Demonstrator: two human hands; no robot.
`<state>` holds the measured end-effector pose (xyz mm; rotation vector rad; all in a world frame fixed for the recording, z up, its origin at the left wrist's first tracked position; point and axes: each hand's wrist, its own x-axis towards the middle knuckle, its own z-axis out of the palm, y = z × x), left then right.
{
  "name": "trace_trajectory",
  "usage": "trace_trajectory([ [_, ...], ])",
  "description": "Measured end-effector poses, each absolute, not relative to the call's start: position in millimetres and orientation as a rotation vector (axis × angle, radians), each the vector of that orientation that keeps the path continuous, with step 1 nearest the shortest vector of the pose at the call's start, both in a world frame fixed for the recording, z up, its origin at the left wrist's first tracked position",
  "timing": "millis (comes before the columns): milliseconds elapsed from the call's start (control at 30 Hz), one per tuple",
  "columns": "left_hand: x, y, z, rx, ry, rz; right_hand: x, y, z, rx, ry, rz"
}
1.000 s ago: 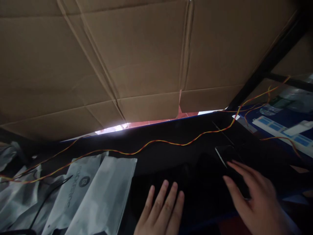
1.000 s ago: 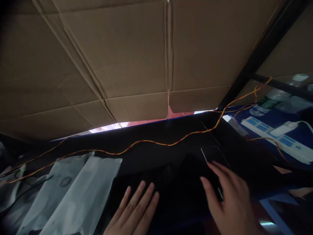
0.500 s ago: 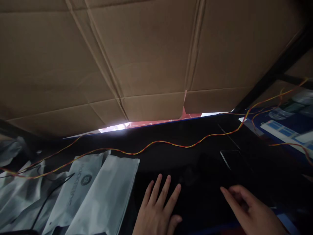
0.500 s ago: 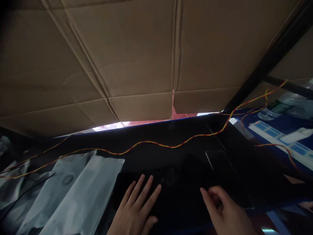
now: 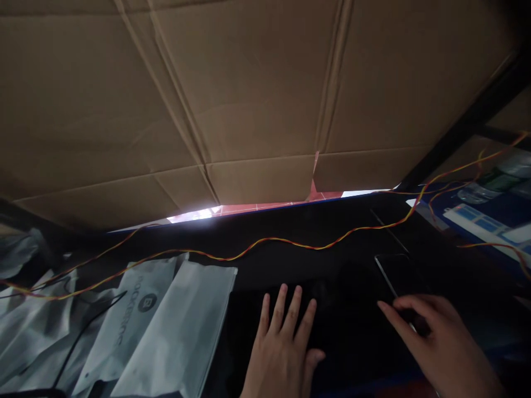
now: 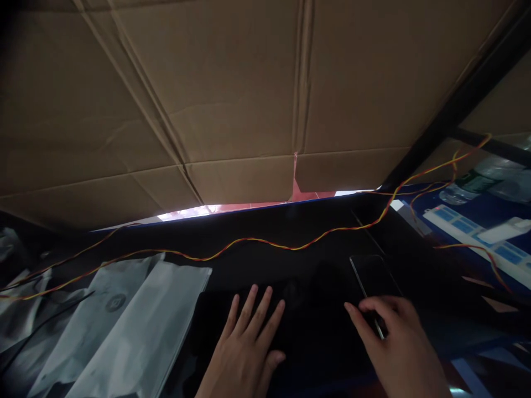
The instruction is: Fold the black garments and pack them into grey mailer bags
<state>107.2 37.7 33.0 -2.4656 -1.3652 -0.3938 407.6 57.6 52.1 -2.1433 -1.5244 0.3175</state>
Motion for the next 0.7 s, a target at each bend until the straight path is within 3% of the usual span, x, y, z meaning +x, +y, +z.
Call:
trace_trajectory([
  [233, 109.2, 36.8, 20.2, -2.524, -1.439, -0.385, 390.0, 29.5, 63.2, -1.913, -1.519, 0.181],
  [367, 113.8, 40.3, 21.1, -2.626, -1.46, -0.41, 336.5, 34.2, 80.4, -1.421, -1.962, -0.023],
  [567, 62.5, 42.6, 46.5, -2.642, -1.299, -0.376, 296.9, 39.5, 70.9, -1.118, -2.453, 0.164],
  [700, 10.2, 32.0, 61.8, -2.532, -1.268, -0.283, 322.6, 26.5, 58.1, -1.105, -2.365, 0.258],
])
